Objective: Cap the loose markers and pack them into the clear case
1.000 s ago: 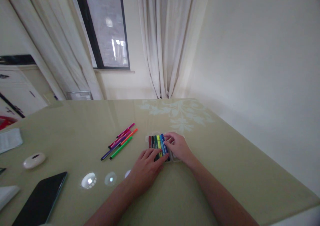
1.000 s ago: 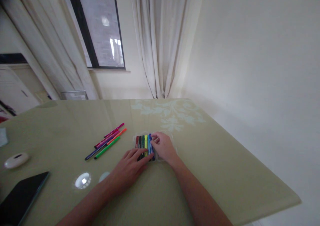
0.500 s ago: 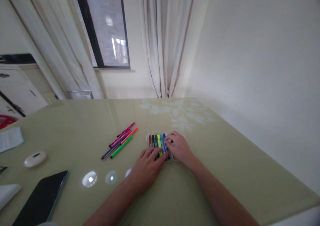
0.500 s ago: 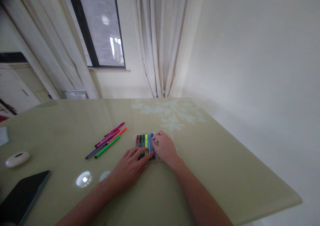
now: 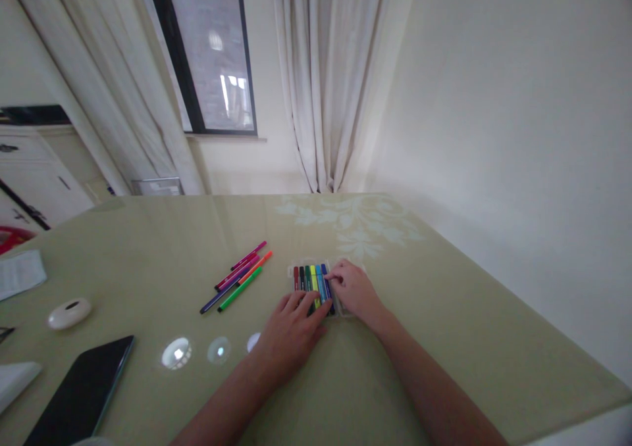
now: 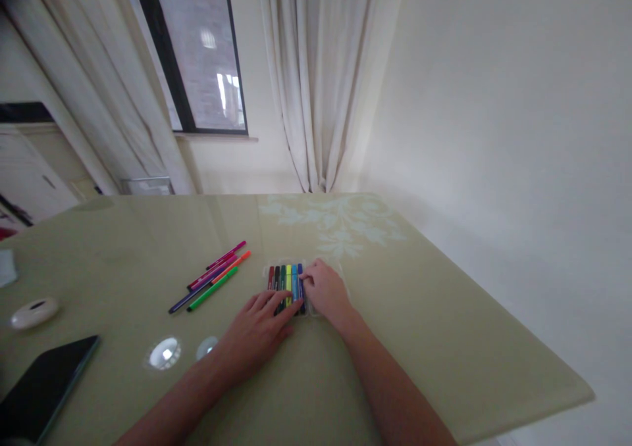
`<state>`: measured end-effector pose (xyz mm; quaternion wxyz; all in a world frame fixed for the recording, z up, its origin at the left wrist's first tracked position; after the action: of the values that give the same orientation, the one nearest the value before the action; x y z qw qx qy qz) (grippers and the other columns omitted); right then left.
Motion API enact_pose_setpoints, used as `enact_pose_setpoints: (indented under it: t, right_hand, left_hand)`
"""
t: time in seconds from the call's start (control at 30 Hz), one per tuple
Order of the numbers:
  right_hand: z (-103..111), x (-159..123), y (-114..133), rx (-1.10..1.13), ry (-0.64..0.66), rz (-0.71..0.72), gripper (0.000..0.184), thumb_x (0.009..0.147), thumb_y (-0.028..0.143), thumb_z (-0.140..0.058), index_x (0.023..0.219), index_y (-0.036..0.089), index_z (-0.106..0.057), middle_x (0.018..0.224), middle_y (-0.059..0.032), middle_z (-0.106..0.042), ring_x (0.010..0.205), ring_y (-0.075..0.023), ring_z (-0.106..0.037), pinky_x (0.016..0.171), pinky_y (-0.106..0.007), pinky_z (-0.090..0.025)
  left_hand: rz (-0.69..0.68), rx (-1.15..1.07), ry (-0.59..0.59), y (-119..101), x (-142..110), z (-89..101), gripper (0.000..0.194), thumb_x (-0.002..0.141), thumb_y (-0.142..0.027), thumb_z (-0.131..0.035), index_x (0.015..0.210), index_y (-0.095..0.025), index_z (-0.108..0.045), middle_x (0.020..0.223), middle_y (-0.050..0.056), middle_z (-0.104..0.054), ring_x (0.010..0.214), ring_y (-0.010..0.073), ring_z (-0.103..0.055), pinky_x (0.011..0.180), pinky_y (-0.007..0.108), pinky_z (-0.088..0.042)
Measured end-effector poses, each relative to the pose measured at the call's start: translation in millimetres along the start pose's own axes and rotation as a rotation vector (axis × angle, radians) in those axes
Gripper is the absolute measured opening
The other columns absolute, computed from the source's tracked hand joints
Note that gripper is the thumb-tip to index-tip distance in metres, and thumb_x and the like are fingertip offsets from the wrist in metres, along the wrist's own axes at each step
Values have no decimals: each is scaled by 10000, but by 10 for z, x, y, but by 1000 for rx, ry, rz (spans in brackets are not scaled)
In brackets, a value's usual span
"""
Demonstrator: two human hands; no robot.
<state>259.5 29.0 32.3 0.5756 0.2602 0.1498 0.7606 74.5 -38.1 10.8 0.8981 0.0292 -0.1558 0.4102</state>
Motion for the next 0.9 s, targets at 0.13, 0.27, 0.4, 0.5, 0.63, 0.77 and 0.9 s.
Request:
enact_pose_setpoints:
  t: [0.13, 0.27, 0.4, 0.5, 0.63, 0.77, 0.9]
  right_hand:
    - [6, 4, -7, 43, -1, 58, 273, 900, 69, -583, 1003, 191, -805, 1002, -59, -712, 841, -160, -653, 813, -274, -484]
    - [9, 20, -43, 16, -49, 64, 308, 870, 29, -573, 1038, 175, -787, 1062, -83, -723, 960, -196, -659, 913, -308, -480]
    - [-26, 22, -58, -11, -33, 69, 301, 873, 33, -562, 1031, 162, -782, 1049, -98, -722, 999, -216, -653, 937, -329, -481]
    - [-61, 25, -69, 14, -9, 88, 293, 870, 36, -563, 1021, 163, -779, 1021, -96, -721, 948, -208, -655, 912, -332, -493]
    - [-67, 61, -126, 123, -59, 79, 306, 865, 30, -546, 998, 173, -782, 1015, -89, -725, 912, -190, -668, 856, -308, -516]
    - [-23, 101, -199, 234, -178, 32, 317, 882, 55, -521, 978, 196, -789, 1024, -81, -742, 886, -181, -688, 789, -295, -533]
    - [7, 110, -232, 294, -236, 43, 306, 880, 86, -520, 960, 209, -788, 1013, -72, -758, 896, -187, -700, 776, -302, -538]
  left_hand:
    - [7, 4, 13, 15, 7, 35, 460, 991, -305, -608, 1446, -315, -542, 1396, 71, -606, 1251, 298, -530, 1025, 482, -468]
    - [51, 0, 32, 54, 12, 102, 398, 993, -312, -604, 1391, -328, -583, 1320, 62, -644, 1186, 304, -566, 982, 492, -482]
    - [61, -73, 40, 177, 24, 230, 258, 1025, -311, -545, 1257, -306, -659, 1169, 51, -689, 1096, 270, -612, 941, 445, -501]
    - [181, -134, -12, 422, 3, 362, 288, 1073, -294, -416, 1082, -239, -698, 1062, 59, -706, 1009, 220, -644, 913, 368, -512]
    - [568, 136, -92, 833, -119, 514, 272, 1046, -296, -444, 996, -195, -692, 1083, 105, -715, 1028, 274, -658, 928, 413, -513]
    - [703, 246, 76, 1025, -217, 496, 212, 1009, -334, -502, 1004, -217, -679, 1107, 102, -710, 1037, 300, -663, 875, 412, -530]
    - [716, 160, 133, 1061, -223, 412, 222, 1014, -340, -475, 996, -233, -669, 1104, 102, -713, 1048, 287, -671, 862, 398, -537]
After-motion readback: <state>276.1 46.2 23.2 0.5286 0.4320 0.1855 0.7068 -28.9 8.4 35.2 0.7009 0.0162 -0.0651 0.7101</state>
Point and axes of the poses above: each hand's wrist, its own x-axis towards the middle knuckle, its own z-axis out of the back of the hand, y = z × x, the point moved 2 cm from there along x, towards the middle knuckle
